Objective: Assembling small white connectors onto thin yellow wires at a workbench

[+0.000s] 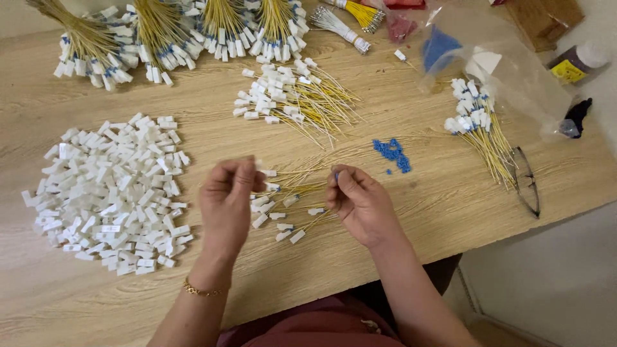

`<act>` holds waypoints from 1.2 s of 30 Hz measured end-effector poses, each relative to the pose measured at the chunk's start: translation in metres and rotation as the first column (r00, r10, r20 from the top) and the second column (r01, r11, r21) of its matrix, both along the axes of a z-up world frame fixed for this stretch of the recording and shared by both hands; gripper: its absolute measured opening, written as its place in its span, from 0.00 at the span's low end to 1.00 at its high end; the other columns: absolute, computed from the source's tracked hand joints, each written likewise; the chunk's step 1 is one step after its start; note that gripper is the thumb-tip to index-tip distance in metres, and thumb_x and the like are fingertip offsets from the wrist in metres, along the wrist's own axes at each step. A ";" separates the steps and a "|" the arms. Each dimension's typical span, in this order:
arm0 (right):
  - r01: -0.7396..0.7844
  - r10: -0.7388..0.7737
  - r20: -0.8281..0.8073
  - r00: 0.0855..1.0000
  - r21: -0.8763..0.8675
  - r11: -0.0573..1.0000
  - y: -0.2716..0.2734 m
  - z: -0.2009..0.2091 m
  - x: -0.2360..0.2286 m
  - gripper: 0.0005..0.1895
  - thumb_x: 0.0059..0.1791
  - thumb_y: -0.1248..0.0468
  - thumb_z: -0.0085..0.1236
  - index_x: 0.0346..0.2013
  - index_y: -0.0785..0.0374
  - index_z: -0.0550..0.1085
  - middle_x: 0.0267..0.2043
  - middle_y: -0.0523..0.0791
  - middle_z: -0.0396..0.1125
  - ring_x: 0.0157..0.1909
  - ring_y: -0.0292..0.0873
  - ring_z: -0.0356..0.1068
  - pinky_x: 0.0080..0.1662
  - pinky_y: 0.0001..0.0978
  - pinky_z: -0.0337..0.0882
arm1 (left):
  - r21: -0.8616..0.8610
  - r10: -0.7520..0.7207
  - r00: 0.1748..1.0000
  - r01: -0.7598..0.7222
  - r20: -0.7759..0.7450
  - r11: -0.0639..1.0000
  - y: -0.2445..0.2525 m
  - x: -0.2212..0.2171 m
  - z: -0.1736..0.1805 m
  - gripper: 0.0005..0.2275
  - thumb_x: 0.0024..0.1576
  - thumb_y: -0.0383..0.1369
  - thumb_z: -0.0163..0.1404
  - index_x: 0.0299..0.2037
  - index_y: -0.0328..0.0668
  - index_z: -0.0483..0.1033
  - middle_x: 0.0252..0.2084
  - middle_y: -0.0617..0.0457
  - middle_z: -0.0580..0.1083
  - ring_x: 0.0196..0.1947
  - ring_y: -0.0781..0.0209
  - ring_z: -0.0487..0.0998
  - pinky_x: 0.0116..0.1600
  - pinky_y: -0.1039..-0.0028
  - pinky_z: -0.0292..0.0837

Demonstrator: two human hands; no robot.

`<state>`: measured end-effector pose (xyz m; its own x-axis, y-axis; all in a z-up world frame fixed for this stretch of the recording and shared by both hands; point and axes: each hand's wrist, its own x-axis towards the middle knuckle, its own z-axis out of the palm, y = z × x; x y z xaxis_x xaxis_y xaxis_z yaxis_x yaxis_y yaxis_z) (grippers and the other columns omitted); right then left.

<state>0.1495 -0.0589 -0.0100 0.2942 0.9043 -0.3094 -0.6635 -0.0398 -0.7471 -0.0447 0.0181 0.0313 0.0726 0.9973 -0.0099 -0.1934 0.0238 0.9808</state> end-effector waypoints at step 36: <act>0.082 -0.082 0.474 0.877 0.022 0.996 -0.008 0.021 -0.022 0.06 0.48 0.68 0.60 0.35 0.68 0.73 0.29 0.49 0.68 0.32 0.40 0.71 0.33 0.26 0.75 | -0.146 -0.243 0.965 0.255 0.094 0.956 -0.042 0.051 -0.040 0.11 0.57 0.31 0.53 0.46 0.35 0.79 0.33 0.46 0.79 0.31 0.66 0.76 0.38 0.78 0.75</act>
